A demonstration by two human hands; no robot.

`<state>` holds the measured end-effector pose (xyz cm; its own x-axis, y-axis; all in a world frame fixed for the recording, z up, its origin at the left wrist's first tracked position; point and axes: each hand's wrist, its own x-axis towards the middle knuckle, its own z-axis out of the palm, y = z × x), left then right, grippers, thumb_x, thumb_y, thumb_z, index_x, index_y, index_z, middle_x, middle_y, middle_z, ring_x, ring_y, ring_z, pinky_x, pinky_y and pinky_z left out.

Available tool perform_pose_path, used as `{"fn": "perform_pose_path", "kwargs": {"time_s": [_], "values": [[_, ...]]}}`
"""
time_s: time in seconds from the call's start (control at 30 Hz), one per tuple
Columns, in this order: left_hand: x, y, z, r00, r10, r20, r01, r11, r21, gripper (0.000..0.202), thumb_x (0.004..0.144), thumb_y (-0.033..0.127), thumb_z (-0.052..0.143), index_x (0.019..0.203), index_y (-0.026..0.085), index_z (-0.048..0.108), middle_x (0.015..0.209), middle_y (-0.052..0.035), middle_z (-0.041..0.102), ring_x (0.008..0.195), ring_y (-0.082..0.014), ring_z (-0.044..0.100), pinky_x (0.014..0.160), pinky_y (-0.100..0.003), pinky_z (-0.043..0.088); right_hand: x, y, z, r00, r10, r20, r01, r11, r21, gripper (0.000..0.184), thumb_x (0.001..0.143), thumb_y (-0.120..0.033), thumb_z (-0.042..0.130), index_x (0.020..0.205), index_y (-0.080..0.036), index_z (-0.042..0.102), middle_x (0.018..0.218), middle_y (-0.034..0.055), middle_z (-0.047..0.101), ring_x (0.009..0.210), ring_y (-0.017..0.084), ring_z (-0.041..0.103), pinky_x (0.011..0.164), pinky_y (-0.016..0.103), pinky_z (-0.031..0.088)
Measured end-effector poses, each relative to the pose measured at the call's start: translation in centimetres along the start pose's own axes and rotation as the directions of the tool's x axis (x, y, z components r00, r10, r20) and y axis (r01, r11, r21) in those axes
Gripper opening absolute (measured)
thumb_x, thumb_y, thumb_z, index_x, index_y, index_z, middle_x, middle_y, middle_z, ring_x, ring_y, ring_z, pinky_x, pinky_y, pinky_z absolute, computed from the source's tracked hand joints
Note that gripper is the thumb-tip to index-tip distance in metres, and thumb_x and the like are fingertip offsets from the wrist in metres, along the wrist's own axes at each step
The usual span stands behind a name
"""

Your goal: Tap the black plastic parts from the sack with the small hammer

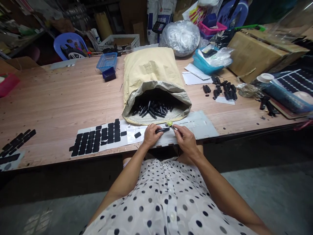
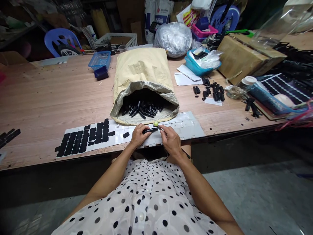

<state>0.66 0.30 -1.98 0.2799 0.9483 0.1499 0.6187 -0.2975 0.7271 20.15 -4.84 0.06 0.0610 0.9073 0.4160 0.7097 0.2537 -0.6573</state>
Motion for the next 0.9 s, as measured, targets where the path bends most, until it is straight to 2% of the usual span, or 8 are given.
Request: {"fn": "perform_pose_path", "kwargs": {"time_s": [0.27,0.43,0.6,0.67,0.77,0.9], "values": [[0.1,-0.3,0.2,0.999,0.025,-0.023,-0.025,1.0,0.018,0.013,0.081,0.018,0.075,0.093,0.023,0.073,0.092,-0.002,0.069,0.094,-0.0206,0.063,0.088,-0.035,0.051,-1.2,-1.1,0.2,0.997,0.025,0.071,-0.016,0.992,-0.124,0.033,0.1,-0.032,0.045,0.115,-0.027,0.074,0.093,0.0061,0.073,0.088,0.02,0.067,0.079,0.03,0.054],[0.2,-0.2,0.2,1.0,0.012,-0.022,-0.012,1.0,0.019,0.015,0.078,0.017,0.076,0.091,0.023,0.073,0.09,-0.0012,0.067,0.092,-0.0204,0.062,0.087,-0.034,0.051,-1.1,-2.0,0.2,0.998,-0.018,0.054,0.024,0.994,-0.106,0.034,0.101,-0.031,0.044,0.118,-0.026,0.073,0.094,0.0061,0.072,0.088,0.02,0.067,0.081,0.03,0.053],[0.3,0.1,0.3,1.0,-0.021,-0.022,0.021,1.0,0.011,0.01,0.078,0.018,0.077,0.087,0.022,0.072,0.088,-0.0014,0.066,0.091,-0.0204,0.062,0.087,-0.034,0.051,-1.4,-2.5,1.0,0.992,-0.044,0.115,0.057,0.991,-0.118,0.032,0.099,-0.028,0.046,0.116,-0.027,0.074,0.088,0.0043,0.071,0.082,0.019,0.066,0.074,0.028,0.052],[0.2,0.2,0.3,0.999,-0.034,-0.015,0.034,0.999,0.002,0.011,0.077,0.018,0.077,0.087,0.021,0.072,0.088,-0.0017,0.067,0.091,-0.0206,0.062,0.087,-0.034,0.051,-1.1,-2.1,1.1,0.993,-0.036,0.116,0.05,0.991,-0.126,0.031,0.099,-0.028,0.047,0.115,-0.027,0.074,0.088,0.0041,0.07,0.082,0.019,0.066,0.074,0.028,0.051],[0.2,0.1,0.2,0.999,-0.043,-0.002,0.043,0.999,-0.022,0.014,0.076,0.018,0.077,0.089,0.022,0.073,0.091,-0.0019,0.068,0.093,-0.0209,0.062,0.087,-0.034,0.052,0.4,-0.7,0.9,0.999,-0.02,0.049,0.029,0.984,-0.175,0.032,0.099,-0.029,0.046,0.116,-0.026,0.073,0.093,0.006,0.071,0.088,0.02,0.065,0.08,0.03,0.051],[0.1,-0.1,0.1,0.999,-0.049,-0.017,0.047,0.994,-0.095,0.009,0.087,0.023,0.068,0.095,0.023,0.074,0.095,-0.0025,0.071,0.096,-0.0207,0.064,0.09,-0.034,0.052,3.3,2.2,0.9,0.998,0.044,-0.042,-0.054,0.949,-0.309,0.032,0.097,-0.026,0.046,0.114,-0.024,0.073,0.099,0.0091,0.069,0.093,0.023,0.061,0.083,0.034,0.047]]}}
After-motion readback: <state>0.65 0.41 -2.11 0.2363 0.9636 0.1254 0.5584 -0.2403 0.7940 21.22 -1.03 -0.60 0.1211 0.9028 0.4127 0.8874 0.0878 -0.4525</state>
